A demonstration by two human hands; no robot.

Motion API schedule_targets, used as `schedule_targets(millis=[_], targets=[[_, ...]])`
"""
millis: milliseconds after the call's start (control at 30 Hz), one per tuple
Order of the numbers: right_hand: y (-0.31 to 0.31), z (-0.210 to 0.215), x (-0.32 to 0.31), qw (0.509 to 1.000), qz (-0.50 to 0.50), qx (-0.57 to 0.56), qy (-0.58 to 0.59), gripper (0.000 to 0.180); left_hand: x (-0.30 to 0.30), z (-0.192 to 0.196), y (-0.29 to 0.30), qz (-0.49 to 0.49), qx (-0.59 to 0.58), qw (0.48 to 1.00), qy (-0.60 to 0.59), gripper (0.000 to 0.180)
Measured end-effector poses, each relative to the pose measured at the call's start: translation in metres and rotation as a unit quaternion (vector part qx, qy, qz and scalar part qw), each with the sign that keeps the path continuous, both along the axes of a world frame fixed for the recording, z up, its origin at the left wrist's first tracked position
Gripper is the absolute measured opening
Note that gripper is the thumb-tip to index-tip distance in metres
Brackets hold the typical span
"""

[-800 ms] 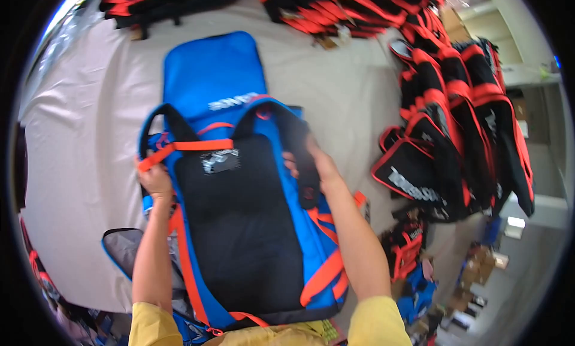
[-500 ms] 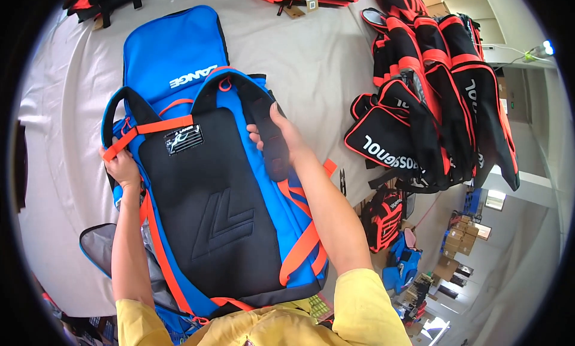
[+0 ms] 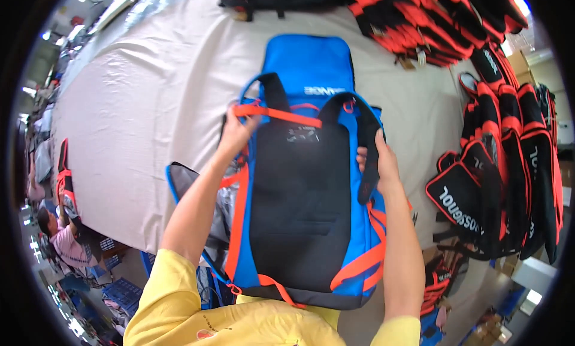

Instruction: A person is inspecting and checking the straps and pockets of a blue backpack on a factory table.

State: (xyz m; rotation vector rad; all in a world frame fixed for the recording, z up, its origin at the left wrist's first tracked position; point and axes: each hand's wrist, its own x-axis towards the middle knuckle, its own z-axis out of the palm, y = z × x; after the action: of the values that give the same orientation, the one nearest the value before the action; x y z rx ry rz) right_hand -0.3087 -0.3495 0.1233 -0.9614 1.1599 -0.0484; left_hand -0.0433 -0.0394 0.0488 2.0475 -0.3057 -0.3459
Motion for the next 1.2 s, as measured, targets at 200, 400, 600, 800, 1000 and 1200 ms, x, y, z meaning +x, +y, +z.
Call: schedule_targets(millis=[200, 400, 600, 800, 1000, 1200], targets=[[0.062, 0.068, -0.043, 0.975, 0.11, 0.007, -0.192, 0.063, -0.054, 0.087, 0.059, -0.133, -0.051, 0.978, 0.153, 0.085], [0.106, 0.091, -0.086, 0.972, 0.195, -0.073, -0.111, 0.076, -0.102, 0.144, 0.07, -0.168, -0.069, 0.905, 0.385, 0.048], [0.128, 0.08, -0.102, 0.97, 0.184, -0.119, -0.108, 0.067, -0.147, 0.141, 0.061, -0.12, -0.142, 0.832, 0.523, 0.044], [0.147, 0.067, -0.096, 0.955, 0.167, -0.166, -0.18, 0.064, -0.19, 0.152, 0.011, -0.172, -0.22, 0.756, 0.591, 0.043], [0.19, 0.136, -0.106, 0.679, 0.233, -0.696, -0.012, 0.041, -0.152, 0.188, -0.034, -0.157, -0.227, 0.822, 0.498, 0.038], [0.284, 0.1, -0.193, 0.633, 0.482, -0.604, 0.043, 0.047, -0.09, 0.204, -0.074, -0.121, -0.263, 0.849, 0.442, 0.028]])
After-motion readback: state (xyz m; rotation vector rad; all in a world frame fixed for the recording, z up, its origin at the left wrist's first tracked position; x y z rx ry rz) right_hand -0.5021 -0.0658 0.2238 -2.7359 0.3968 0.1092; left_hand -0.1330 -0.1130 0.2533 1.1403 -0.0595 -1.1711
